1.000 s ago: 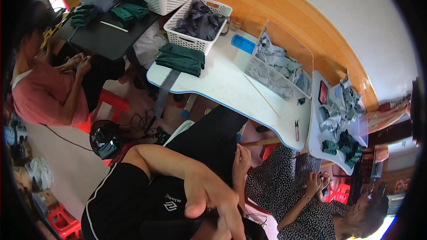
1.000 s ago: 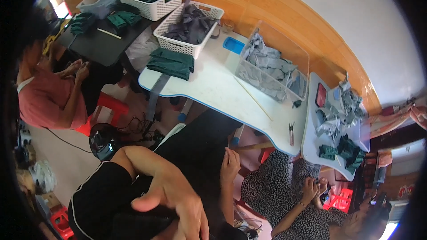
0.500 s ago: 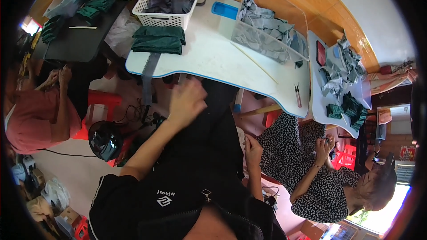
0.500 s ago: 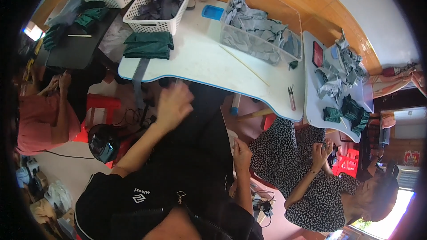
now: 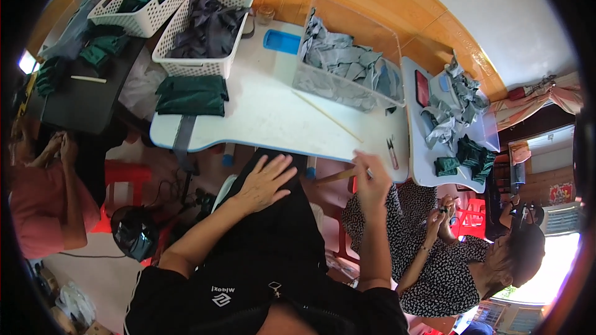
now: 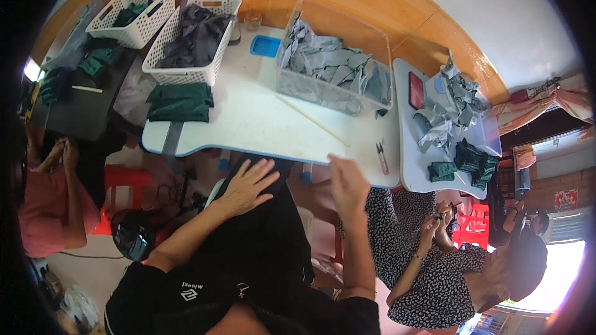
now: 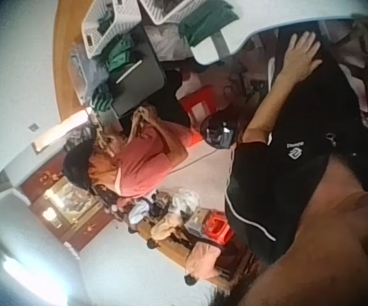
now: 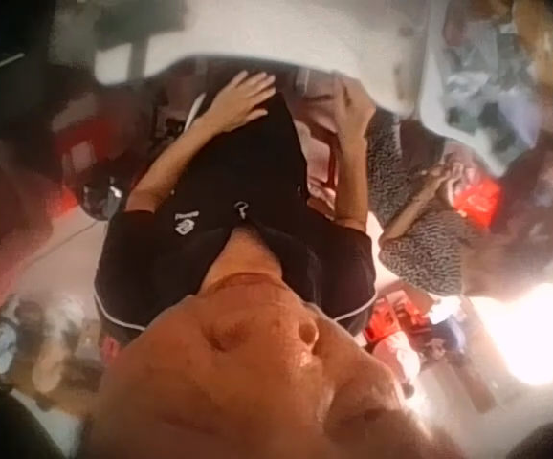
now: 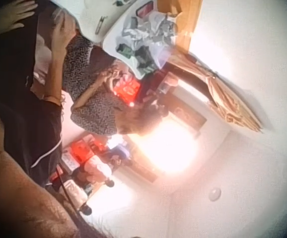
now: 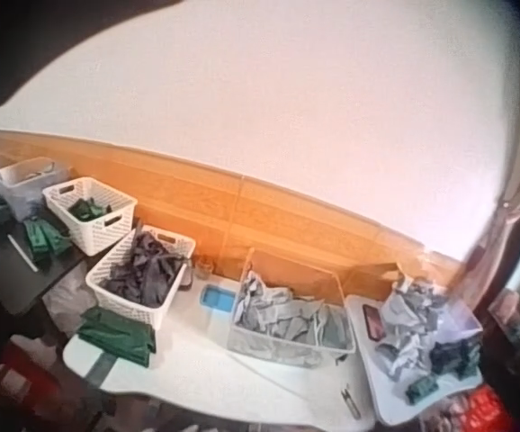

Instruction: Assembling small fabric components by folding and inserting pieces using a wooden stick tool.

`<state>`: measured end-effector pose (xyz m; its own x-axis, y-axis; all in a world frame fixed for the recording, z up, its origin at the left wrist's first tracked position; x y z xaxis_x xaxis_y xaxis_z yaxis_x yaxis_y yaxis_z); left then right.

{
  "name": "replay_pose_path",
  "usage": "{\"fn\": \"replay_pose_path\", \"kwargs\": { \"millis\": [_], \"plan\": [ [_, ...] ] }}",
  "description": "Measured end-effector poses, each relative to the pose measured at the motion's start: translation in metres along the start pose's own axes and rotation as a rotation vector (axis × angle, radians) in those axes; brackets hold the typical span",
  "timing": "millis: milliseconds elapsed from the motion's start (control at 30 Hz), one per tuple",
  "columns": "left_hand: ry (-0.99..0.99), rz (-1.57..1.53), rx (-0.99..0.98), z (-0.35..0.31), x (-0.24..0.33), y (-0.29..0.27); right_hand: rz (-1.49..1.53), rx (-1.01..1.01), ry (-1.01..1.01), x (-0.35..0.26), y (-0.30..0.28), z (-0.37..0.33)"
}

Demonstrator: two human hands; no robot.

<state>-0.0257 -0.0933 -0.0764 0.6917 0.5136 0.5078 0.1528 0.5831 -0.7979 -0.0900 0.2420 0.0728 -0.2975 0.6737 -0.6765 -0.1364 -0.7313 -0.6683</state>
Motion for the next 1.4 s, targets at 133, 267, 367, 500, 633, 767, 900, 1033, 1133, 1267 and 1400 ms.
{"fn": "replay_pose_path", "kwargs": {
  "millis": [133, 267, 367, 500, 633, 767, 900, 1033, 1133, 1267, 1400],
  "plan": [
    [0.053, 0.017, 0.044, 0.048, -0.006, 0.009, 0.000, 0.032, -0.072, -0.020, -0.043, 0.201],
    [0.098, 0.028, 0.075, 0.077, -0.032, 0.024, -0.124, -0.150, -0.181, 0.019, -0.019, 0.383],
    [0.108, 0.037, 0.088, 0.091, -0.054, 0.041, -0.205, -0.209, -0.207, 0.042, 0.043, 0.492],
    [0.089, 0.048, 0.095, 0.089, -0.094, 0.067, -0.291, -0.313, -0.241, 0.079, 0.145, 0.580],
    [0.069, 0.036, 0.095, 0.090, -0.130, 0.095, -0.385, -0.428, -0.256, 0.138, 0.211, 0.638],
    [0.047, 0.008, 0.094, 0.084, -0.153, 0.113, -0.484, -0.555, -0.262, 0.210, 0.230, 0.663],
    [0.091, -0.045, 0.127, 0.110, -0.165, 0.126, -0.650, -0.650, -0.245, 0.277, 0.154, 0.695],
    [0.047, -0.031, 0.100, 0.097, -0.158, 0.122, -0.453, -0.704, -0.144, 0.261, 0.135, 0.681],
    [0.063, -0.034, 0.109, 0.102, -0.157, 0.120, -0.226, -0.881, 0.218, 0.262, 0.105, 0.674],
    [0.064, -0.033, 0.121, 0.106, -0.151, 0.119, -0.405, -0.884, 0.241, 0.253, 0.085, 0.665],
    [0.058, -0.037, 0.121, 0.105, -0.143, 0.117, -0.576, -0.891, 0.271, 0.251, 0.070, 0.653]
  ]
}}
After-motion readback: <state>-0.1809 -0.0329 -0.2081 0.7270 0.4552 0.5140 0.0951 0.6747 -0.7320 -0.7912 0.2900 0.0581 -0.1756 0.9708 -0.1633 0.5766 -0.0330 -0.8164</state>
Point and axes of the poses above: each hand's wrist, its own z-axis towards the middle knuckle, its own y-axis out of the palm, x = y × z, the point moved 2 cm from there along z, towards the middle knuckle, and after that the axes turned 4 degrees about y, right-handed, at the moved point
